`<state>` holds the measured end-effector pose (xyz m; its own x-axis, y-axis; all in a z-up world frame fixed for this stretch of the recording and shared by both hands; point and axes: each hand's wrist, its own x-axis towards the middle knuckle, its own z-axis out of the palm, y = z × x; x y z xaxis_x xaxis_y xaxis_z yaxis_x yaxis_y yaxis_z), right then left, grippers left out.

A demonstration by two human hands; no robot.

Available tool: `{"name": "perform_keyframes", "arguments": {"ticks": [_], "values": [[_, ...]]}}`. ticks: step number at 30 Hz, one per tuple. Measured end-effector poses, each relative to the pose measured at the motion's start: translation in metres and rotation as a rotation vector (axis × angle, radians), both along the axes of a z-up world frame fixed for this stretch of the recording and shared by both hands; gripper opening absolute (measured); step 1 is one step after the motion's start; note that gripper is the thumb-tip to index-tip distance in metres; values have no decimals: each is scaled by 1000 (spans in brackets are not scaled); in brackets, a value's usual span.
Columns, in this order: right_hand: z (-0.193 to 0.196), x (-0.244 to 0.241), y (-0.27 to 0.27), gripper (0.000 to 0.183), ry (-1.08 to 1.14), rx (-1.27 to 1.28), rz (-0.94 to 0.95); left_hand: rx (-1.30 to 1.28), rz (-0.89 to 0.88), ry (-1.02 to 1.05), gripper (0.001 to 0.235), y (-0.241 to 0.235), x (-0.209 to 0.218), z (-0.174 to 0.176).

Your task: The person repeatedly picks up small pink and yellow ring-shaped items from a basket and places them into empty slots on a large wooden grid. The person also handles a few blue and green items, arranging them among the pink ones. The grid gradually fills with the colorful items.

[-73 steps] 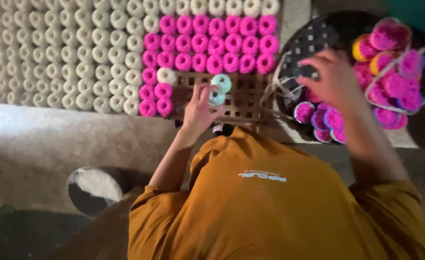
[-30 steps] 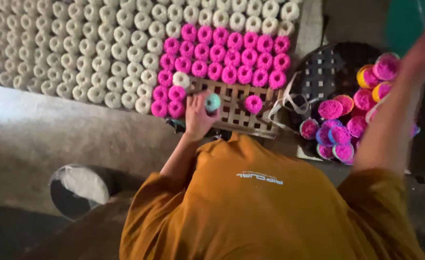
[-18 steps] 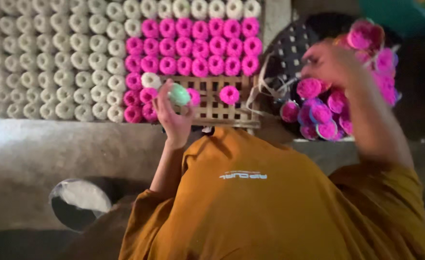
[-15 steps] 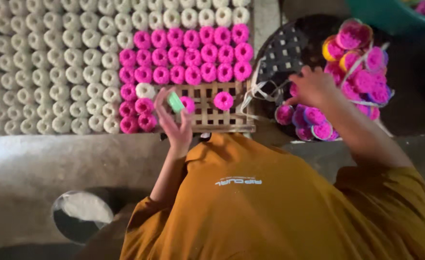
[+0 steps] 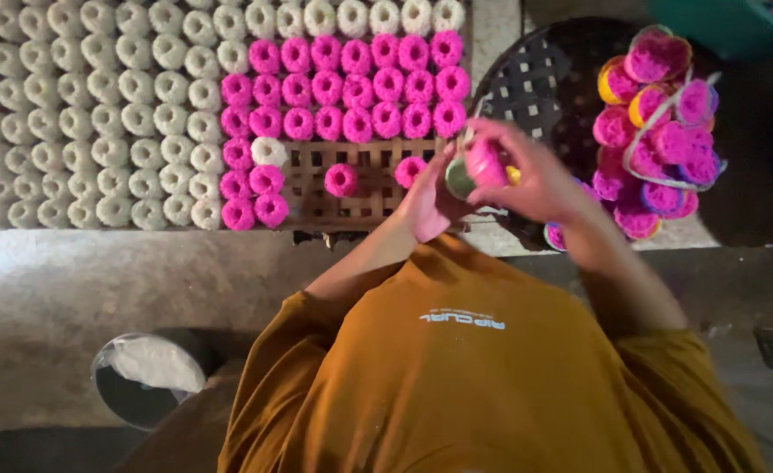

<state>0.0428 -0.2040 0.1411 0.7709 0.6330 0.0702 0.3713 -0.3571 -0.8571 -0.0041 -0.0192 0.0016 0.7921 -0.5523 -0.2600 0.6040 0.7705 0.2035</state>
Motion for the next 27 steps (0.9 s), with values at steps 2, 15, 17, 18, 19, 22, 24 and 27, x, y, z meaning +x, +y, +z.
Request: {"name": "perform_keyframes", "arguments": {"ticks": [2,15,17,18,19,22,24,27], "values": [[0,-11,22,90,-49,-93,2,34,-53,41,57,13,-7,3],[-30,-3,-28,53,-223,-522,-386,437,469,-372,60,113,-54,76],[-52,4,-47,61,-83,-726,-503,1134,703,-643,65,114,-57,87],[-66,7,-50,60,-55,-742,-518,1277,820,-813,58,112,-54,88],[-82,7,-52,60,-22,-762,-530,1416,934,-978,52,108,-53,87],[-119,3,-60,49,-56,-677,-532,1839,418,-1046,49,102,-46,77],[-131,3,-69,42,-32,-577,-555,1934,248,-993,49,100,-45,73],[-134,17,-83,40,166,-460,-591,1912,546,-1086,47,102,-38,67]]}}
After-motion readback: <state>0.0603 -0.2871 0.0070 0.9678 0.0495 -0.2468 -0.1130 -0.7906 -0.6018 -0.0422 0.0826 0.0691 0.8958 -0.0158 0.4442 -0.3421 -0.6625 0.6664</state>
